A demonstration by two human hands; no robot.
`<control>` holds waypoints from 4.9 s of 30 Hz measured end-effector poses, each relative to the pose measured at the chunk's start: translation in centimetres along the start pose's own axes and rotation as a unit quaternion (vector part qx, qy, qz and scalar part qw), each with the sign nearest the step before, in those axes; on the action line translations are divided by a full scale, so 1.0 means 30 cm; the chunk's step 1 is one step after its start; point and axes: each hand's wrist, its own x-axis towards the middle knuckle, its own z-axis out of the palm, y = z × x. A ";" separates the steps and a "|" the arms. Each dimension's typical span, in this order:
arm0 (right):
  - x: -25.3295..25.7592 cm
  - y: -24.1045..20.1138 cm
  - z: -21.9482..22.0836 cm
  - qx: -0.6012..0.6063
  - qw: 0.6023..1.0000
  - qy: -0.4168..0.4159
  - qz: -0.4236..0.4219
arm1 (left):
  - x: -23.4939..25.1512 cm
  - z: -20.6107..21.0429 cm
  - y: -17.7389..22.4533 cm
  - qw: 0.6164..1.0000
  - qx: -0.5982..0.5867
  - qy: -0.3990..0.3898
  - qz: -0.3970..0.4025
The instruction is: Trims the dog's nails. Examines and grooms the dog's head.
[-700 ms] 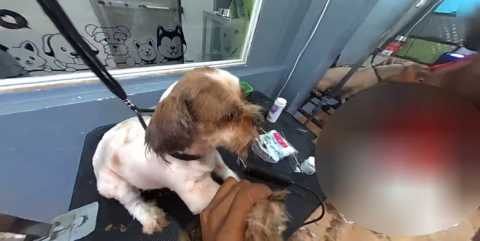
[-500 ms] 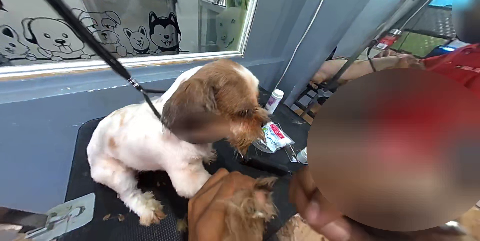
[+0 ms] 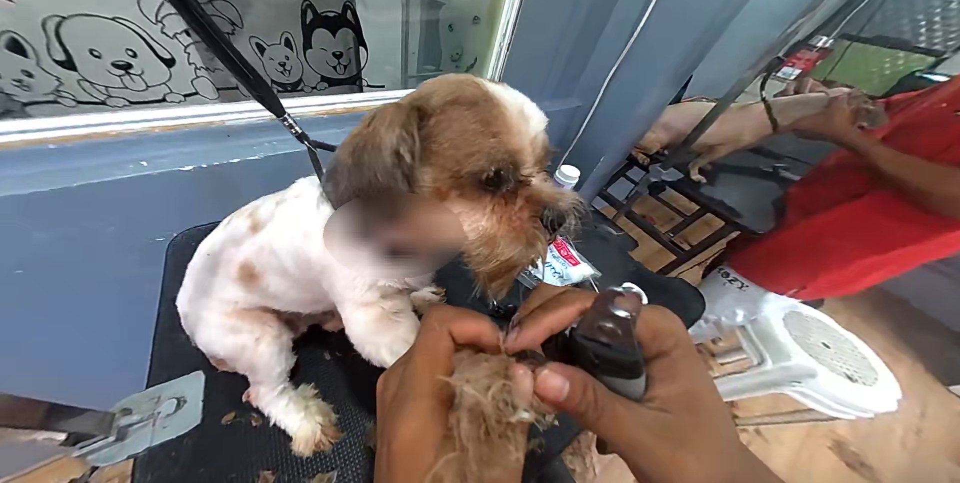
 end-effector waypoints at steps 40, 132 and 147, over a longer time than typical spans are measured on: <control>0.024 0.115 0.051 -0.483 0.820 0.146 -0.272 | -0.005 -0.022 0.026 0.995 -0.093 0.000 -0.034; 0.038 0.184 -0.073 -0.107 0.991 -0.060 -0.054 | -0.016 -0.032 -0.309 0.955 0.261 0.037 0.134; 0.055 0.179 -0.083 -0.093 0.989 -0.091 -0.069 | 0.006 -0.029 -0.255 0.974 0.189 -0.004 0.124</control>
